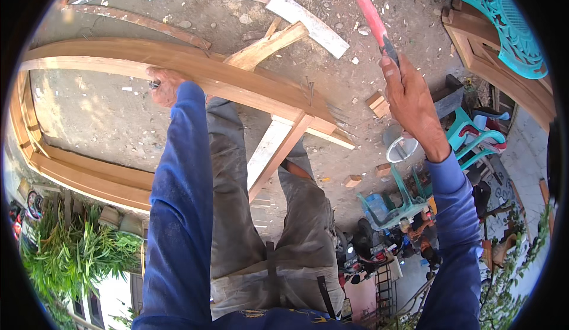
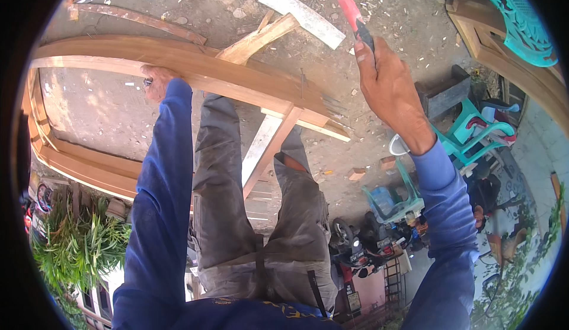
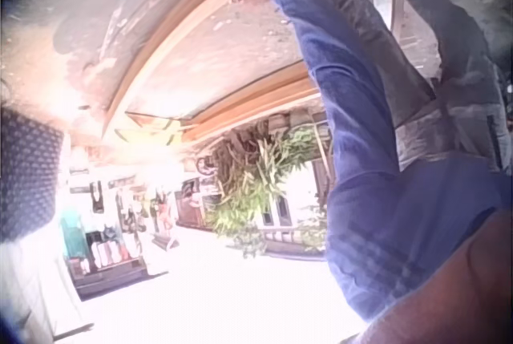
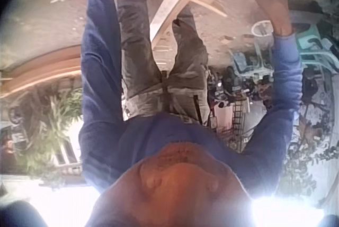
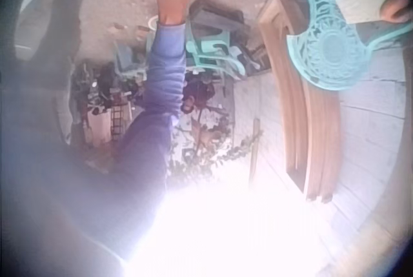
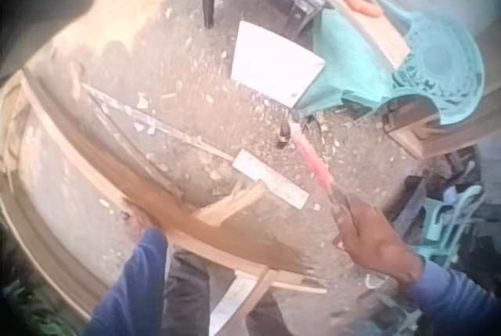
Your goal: The person assembles a large wooden frame on the ground by positioning wooden planks and driving nails into the joints using a hammer.
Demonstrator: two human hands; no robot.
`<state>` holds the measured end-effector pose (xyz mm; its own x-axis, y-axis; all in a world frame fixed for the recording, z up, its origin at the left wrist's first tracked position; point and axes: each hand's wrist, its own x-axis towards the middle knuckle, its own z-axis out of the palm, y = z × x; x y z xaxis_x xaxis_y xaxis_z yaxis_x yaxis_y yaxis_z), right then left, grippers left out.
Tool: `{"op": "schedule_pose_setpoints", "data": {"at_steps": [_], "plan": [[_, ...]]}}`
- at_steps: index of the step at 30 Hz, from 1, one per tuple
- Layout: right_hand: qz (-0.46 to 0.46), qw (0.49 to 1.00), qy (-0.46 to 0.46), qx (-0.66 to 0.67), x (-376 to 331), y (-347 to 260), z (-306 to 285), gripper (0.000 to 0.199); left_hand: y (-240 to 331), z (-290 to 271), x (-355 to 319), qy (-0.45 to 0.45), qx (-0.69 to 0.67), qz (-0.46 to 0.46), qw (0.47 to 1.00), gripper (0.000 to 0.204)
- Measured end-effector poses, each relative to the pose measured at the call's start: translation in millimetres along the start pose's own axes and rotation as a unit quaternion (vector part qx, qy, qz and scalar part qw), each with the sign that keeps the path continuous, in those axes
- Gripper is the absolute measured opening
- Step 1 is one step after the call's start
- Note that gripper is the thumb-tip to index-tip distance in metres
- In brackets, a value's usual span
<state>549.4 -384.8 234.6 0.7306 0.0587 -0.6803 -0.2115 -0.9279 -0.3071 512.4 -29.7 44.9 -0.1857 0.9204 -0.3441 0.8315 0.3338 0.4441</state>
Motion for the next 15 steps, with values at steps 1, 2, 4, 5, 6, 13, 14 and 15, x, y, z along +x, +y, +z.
{"op": "schedule_pose_setpoints", "data": {"at_steps": [1, 2, 4, 5, 6, 13, 14, 15], "plan": [[0.016, 0.999, 0.032, 0.012, 13, -18, 1, 0.048, 0, 11, 19, 0.004, 0.0, 0.001, 1.0, 0.076], [0.032, 0.997, 0.064, 0.024, 22, -30, 4, 0.047, -1, 24, 44, 0.087, -0.003, -0.045, 0.995, 0.077], [0.046, 0.999, 0.027, 0.006, 15, -15, 24, 0.046, -11, 33, 45, 0.159, 0.007, -0.103, 0.982, 0.078], [0.058, 0.998, -0.006, -0.009, 7, 0, 36, 0.044, -12, 32, 31, 0.147, -0.01, -0.139, 0.979, 0.078], [0.059, 0.998, -0.006, -0.011, -4, 24, 53, 0.044, -6, 30, 26, 0.14, -0.034, -0.169, 0.975, 0.078], [0.15, 0.961, -0.139, 0.185, 28, -54, -20, 0.051, -3, 38, 53, 0.13, -0.05, -0.23, 0.963, 0.065], [0.091, 0.98, -0.037, 0.175, 40, -70, -31, 0.049, -6, 41, 59, 0.134, -0.042, -0.227, 0.964, 0.065], [0.031, 0.984, 0.067, 0.162, 51, -79, -32, 0.048, -9, 42, 61, 0.137, -0.037, -0.225, 0.964, 0.064]]}}
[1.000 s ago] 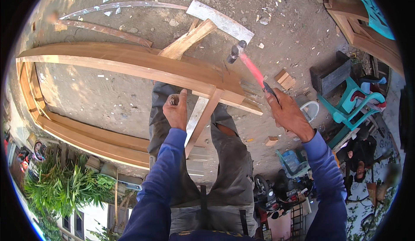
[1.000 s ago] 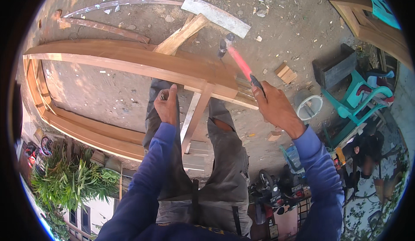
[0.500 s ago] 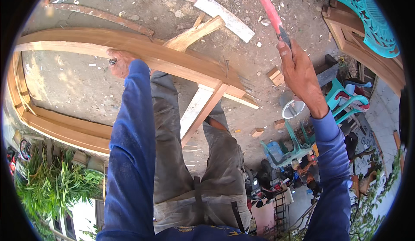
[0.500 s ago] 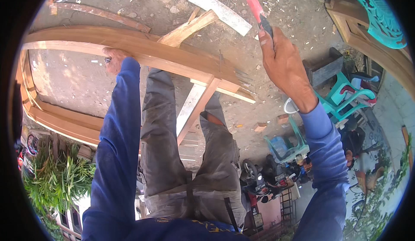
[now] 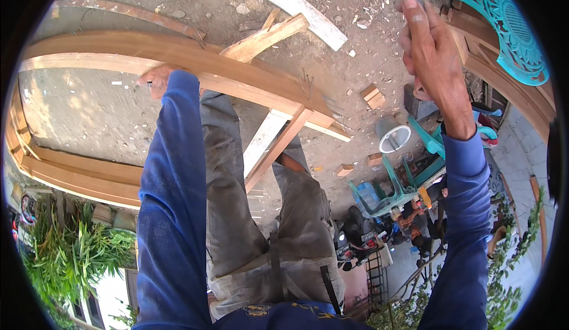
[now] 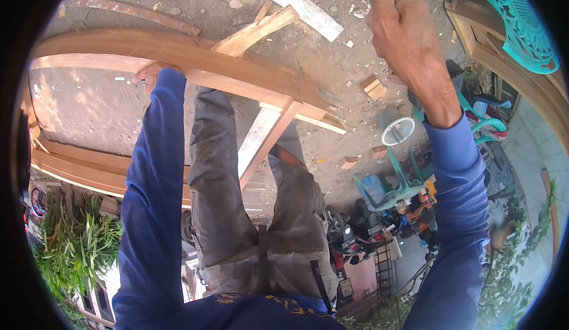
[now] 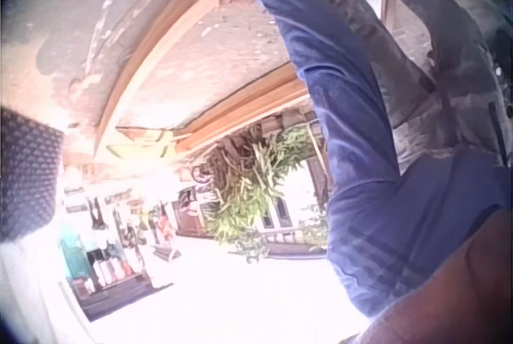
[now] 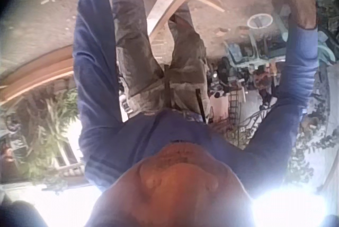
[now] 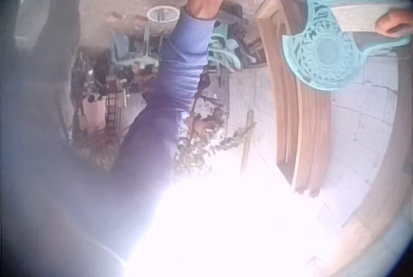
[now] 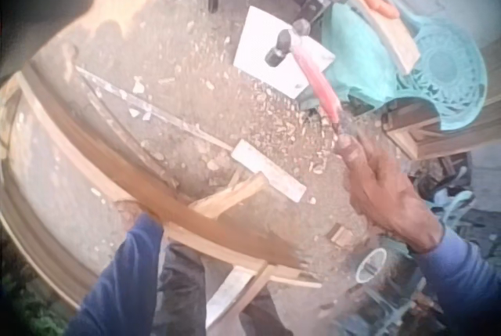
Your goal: The person assembles a large wooden frame on the ground by positioning wooden planks and driving nails into the joints using a hammer.
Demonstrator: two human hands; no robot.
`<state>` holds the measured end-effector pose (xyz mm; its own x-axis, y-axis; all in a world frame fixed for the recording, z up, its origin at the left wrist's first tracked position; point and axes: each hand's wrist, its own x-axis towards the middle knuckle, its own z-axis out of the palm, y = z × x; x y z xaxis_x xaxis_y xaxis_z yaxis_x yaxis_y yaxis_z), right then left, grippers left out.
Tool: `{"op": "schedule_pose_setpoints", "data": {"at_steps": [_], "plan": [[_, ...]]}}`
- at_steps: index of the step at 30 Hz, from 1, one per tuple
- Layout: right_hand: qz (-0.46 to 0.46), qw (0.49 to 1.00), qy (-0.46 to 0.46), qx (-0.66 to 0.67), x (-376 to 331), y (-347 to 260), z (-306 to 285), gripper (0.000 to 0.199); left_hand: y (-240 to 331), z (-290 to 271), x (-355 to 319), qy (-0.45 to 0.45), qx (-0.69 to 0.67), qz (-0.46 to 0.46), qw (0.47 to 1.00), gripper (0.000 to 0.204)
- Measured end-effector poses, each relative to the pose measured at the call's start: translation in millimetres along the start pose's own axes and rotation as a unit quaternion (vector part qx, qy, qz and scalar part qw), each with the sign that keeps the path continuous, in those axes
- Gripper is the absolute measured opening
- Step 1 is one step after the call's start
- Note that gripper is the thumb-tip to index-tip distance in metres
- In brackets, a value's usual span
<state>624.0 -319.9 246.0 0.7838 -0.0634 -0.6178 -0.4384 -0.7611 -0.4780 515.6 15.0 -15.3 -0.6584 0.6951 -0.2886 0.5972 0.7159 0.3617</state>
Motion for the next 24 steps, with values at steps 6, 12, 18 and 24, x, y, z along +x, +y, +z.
{"op": "schedule_pose_setpoints", "data": {"at_steps": [6, 12, 18, 24], "plan": [[-0.116, 0.985, 0.079, -0.099, -15, 109, 34, 0.042, -8, 7, -16, -0.004, 0.017, 0.008, 1.0, 0.061], [0.301, 0.908, -0.291, -0.011, -16, 42, -4, 0.048, -5, 6, 0, 0.012, 0.028, 0.014, 0.999, 0.057], [0.052, 0.99, 0.068, 0.115, 30, 4, -8, 0.047, -7, 10, 3, 0.012, 0.028, 0.014, 0.999, 0.054], [-0.164, 0.946, -0.031, -0.278, -55, 166, 19, 0.044, -31, 28, -14, 0.001, 0.015, -0.001, 1.0, 0.051]]}}
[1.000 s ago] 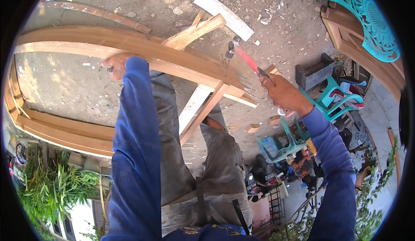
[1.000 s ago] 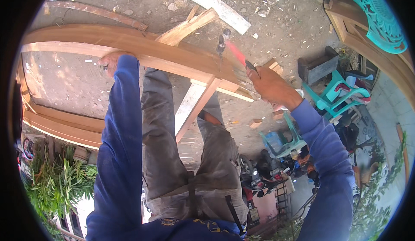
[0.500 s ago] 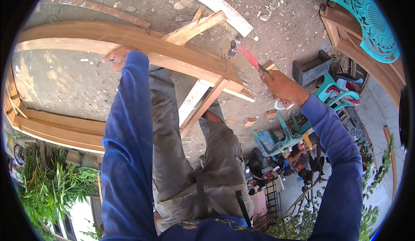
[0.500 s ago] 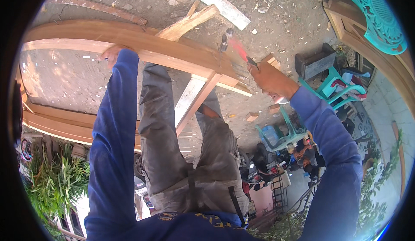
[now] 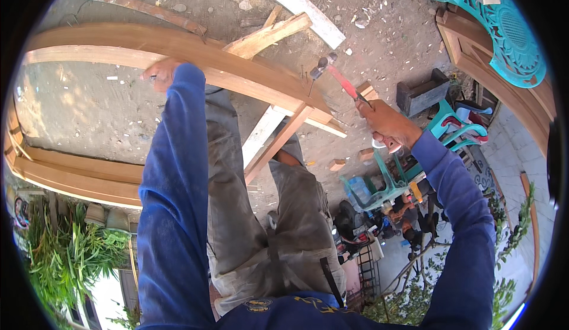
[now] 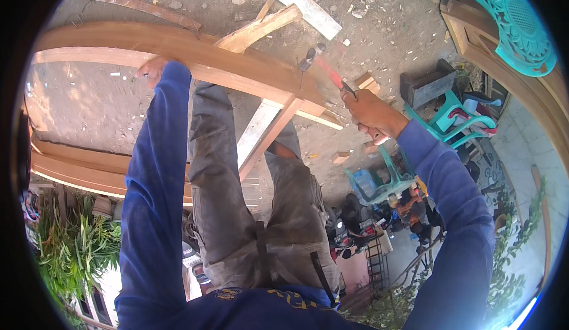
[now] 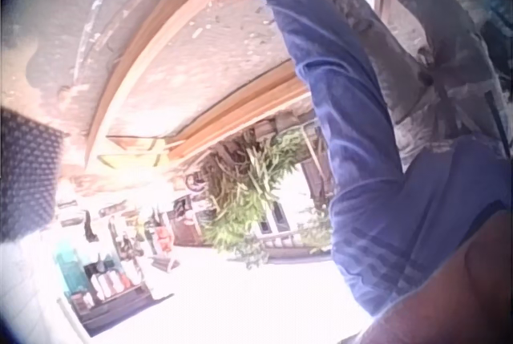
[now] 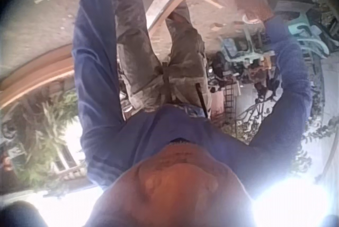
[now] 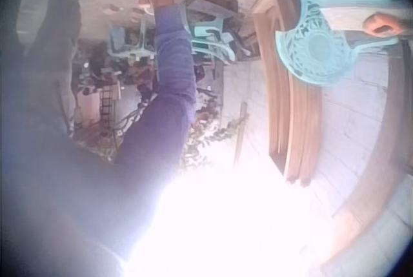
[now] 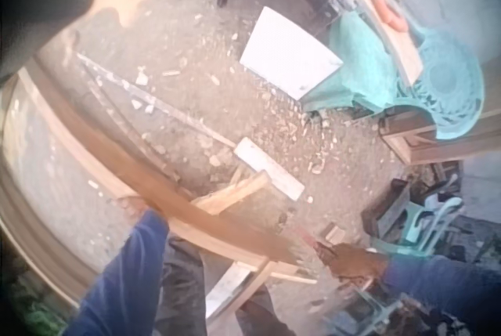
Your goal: The person assembles a large wooden frame on the ground by positioning wooden planks and driving nails into the joints using a hammer.
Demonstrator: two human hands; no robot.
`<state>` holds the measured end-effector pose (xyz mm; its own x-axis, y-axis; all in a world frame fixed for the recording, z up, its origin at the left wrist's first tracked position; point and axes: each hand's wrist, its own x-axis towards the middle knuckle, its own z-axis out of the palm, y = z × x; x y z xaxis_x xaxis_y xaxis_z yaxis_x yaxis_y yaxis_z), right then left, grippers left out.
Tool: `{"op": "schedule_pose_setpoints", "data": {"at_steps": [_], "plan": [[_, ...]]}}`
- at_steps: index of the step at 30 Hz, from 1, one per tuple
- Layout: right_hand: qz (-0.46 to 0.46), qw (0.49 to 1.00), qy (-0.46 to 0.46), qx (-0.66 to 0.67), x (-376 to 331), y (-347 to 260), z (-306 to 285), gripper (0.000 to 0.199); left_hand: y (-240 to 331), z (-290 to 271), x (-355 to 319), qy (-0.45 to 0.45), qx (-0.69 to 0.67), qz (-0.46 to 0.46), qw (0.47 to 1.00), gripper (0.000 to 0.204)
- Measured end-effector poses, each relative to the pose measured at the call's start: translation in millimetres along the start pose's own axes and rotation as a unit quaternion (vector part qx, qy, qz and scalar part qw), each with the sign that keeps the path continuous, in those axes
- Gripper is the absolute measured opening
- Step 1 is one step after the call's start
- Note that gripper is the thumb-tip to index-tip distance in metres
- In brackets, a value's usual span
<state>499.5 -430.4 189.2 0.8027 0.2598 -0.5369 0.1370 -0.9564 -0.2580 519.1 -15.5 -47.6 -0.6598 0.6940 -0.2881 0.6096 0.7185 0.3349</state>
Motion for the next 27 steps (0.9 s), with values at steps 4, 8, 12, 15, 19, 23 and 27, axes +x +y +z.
{"op": "schedule_pose_setpoints", "data": {"at_steps": [4, 8, 12, 15, 19, 23, 27], "plan": [[0.299, 0.87, -0.303, 0.246, 83, -97, -97, 0.048, 7, 50, 128, 0.094, 0.44, 0.193, 0.872, 0.054], [0.143, 0.959, 0.136, 0.204, 133, -110, -133, 0.044, -13, 21, 31, 0.034, 0.232, 0.117, 0.965, 0.055], [0.117, 0.946, 0.177, 0.247, 79, -73, -45, 0.036, 8, 7, 25, 0.021, 0.156, 0.079, 0.984, 0.056], [-0.009, 0.999, -0.049, 0.019, -14, -21, 14, 0.042, 11, 5, 20, 0.005, 0.136, 0.058, 0.989, 0.056], [0.281, 0.88, -0.231, 0.305, 53, -82, -74, 0.042, 20, -4, 38, -0.003, 0.105, 0.029, 0.994, 0.057], [0.185, 0.936, 0.069, 0.291, 98, -103, -97, 0.04, 22, 3, 69, -0.067, 0.052, -0.04, 0.996, 0.058], [0.099, 0.976, 0.123, 0.151, 8, -42, 7, 0.044, -15, 47, 91, -0.082, 0.392, 0.053, 0.915, 0.068]]}}
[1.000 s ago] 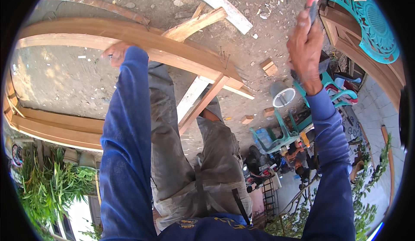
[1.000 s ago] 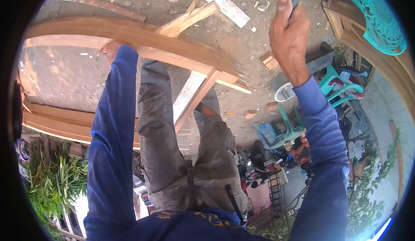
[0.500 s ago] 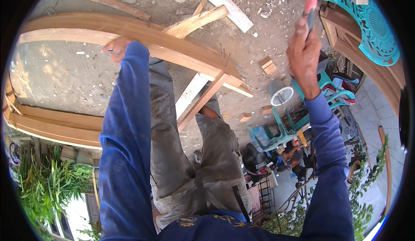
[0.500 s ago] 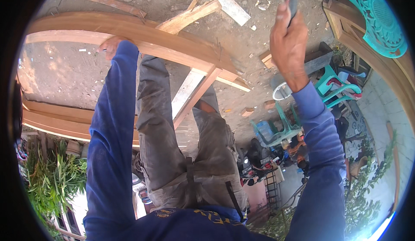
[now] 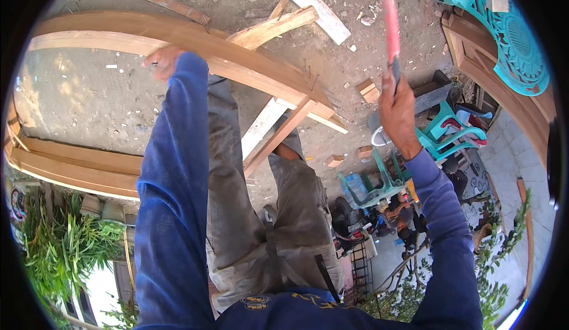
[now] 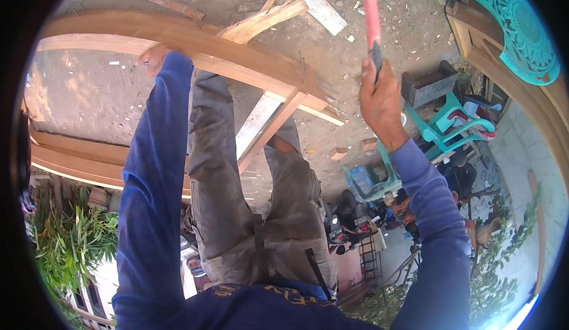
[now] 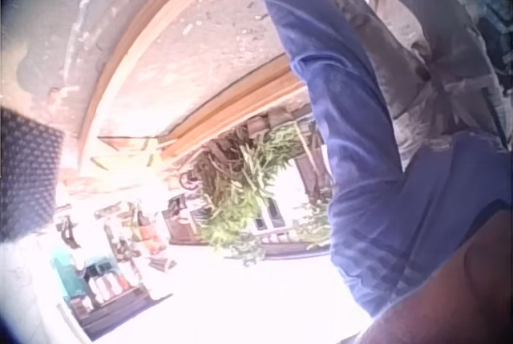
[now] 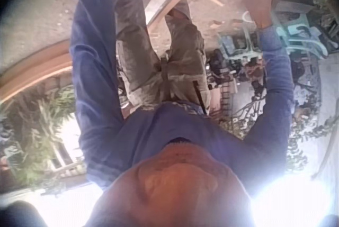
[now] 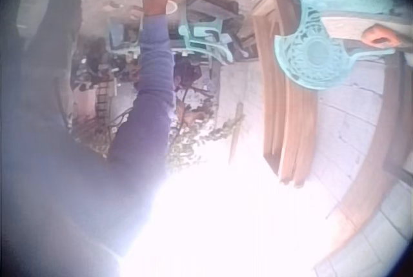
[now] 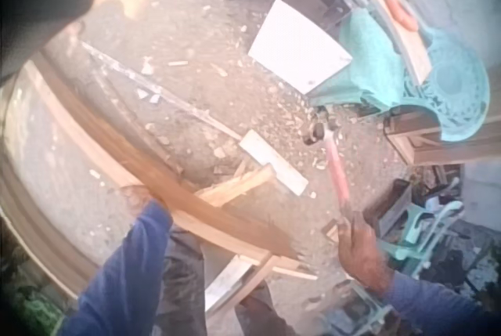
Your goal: The person assembles a large wooden frame on the ground by positioning wooden planks and driving nails into the joints using a hammer.
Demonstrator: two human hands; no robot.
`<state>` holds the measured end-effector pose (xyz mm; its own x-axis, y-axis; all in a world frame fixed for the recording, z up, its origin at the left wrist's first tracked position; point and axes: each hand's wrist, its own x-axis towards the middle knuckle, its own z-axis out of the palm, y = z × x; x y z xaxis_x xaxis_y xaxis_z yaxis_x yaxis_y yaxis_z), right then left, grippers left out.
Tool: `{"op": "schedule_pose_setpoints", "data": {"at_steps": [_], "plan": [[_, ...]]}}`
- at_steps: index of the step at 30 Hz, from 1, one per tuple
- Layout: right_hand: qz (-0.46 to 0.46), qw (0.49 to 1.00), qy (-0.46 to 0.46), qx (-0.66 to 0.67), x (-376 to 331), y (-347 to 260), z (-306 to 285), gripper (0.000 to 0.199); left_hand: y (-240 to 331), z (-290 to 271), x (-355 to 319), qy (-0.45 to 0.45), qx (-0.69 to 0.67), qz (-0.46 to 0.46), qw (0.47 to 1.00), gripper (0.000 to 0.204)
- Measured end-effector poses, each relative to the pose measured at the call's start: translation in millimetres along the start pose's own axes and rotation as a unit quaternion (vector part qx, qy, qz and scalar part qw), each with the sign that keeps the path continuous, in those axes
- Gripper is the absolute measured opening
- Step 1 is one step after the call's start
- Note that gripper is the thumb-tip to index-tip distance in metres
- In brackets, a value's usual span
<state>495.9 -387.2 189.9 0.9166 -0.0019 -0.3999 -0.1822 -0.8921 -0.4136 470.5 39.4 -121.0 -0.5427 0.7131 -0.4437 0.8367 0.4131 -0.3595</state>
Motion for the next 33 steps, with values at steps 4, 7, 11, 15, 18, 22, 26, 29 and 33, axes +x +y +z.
{"op": "schedule_pose_setpoints", "data": {"at_steps": [4, 7, 11, 15, 18, 22, 26, 29, 33], "plan": [[0.282, 0.855, -0.434, -0.044, 12, -28, -36, 0.055, 2, 22, 24, 0.083, 0.544, 0.095, 0.83, 0.076], [0.236, 0.91, -0.338, 0.042, 39, -62, -42, 0.056, 9, 9, 55, 0.104, 0.338, 0.052, 0.934, 0.08], [0.1, 0.987, -0.027, 0.121, 25, -27, -22, 0.044, -8, 6, -33, 0.098, 0.018, 0.043, 0.994, 0.068], [0.121, 0.939, -0.31, -0.081, 2, -8, -21, 0.044, -11, -34, -46, 0.109, -0.059, 0.038, 0.992, 0.061], [0.166, 0.926, -0.335, -0.042, 26, -38, -34, 0.045, -14, -56, -63, 0.088, -0.034, 0.039, 0.995, 0.06], [0.086, 0.994, -0.032, 0.065, 23, -49, -8, 0.047, -6, -58, -75, 0.077, 0.482, 0.151, 0.859, 0.059], [-0.014, 0.923, -0.349, -0.159, -33, 34, -8, 0.047, -6, -54, -77, 0.106, -0.355, -0.017, 0.929, 0.055], [0.214, 0.885, -0.411, -0.047, -2, -29, -20, 0.049, -11, -70, -62, 0.112, -0.364, -0.013, 0.925, 0.054], [0.136, 0.953, -0.265, -0.055, -61, 51, 6, 0.054, -11, -47, -82, 0.098, -0.379, -0.039, 0.919, 0.053]]}}
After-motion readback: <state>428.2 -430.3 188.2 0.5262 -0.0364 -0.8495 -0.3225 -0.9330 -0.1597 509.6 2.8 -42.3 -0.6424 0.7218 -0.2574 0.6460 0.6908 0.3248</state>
